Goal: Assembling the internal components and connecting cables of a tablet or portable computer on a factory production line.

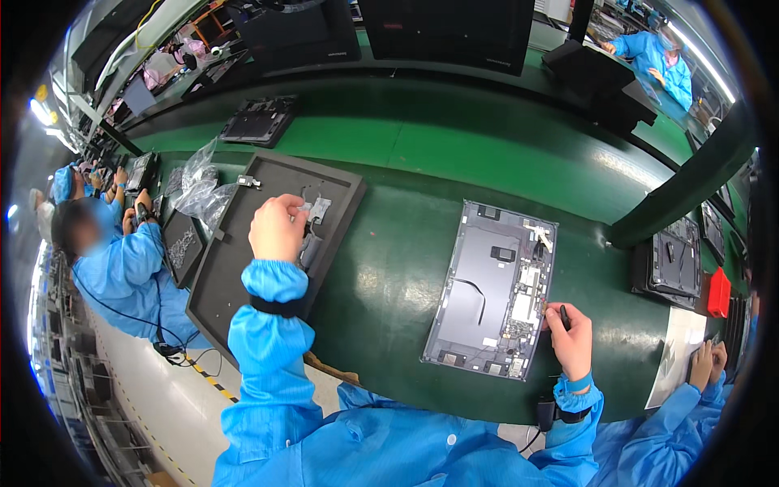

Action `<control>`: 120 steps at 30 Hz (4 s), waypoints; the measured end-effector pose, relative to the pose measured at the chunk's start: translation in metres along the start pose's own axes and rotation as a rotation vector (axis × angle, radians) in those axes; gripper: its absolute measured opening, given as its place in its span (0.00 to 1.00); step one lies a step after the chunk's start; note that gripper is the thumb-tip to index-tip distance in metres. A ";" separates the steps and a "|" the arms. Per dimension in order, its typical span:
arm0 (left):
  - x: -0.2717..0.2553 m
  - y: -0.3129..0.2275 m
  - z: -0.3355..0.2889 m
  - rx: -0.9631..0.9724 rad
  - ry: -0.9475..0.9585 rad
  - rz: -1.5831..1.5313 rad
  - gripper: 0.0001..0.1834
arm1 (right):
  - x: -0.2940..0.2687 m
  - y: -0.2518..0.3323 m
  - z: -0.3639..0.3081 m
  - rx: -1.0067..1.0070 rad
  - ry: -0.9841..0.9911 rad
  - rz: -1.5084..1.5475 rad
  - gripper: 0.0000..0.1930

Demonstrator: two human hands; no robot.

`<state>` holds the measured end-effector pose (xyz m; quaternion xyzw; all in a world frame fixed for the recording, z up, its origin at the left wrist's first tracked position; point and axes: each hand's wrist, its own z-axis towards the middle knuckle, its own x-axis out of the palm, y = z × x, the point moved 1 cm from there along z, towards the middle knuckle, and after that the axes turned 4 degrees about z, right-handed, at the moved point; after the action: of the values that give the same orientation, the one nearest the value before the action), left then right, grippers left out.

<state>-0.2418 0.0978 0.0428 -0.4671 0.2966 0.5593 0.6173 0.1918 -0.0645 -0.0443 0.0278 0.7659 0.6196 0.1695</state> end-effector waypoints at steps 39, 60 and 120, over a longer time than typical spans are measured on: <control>0.010 -0.178 -0.036 0.641 0.658 -0.828 0.14 | 0.012 0.027 0.065 -0.151 -0.192 -0.220 0.15; 0.098 -0.269 -0.037 0.869 0.474 -0.826 0.05 | -0.011 0.012 0.044 -0.028 -0.154 0.650 0.11; 0.104 -0.249 -0.069 0.893 0.555 -0.643 0.09 | -0.003 0.014 0.047 -0.100 -0.248 0.446 0.09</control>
<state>0.0301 0.0939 -0.0158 -0.3575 0.4961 0.0246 0.7909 0.2057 -0.0177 -0.0381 0.2635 0.6825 0.6706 0.1224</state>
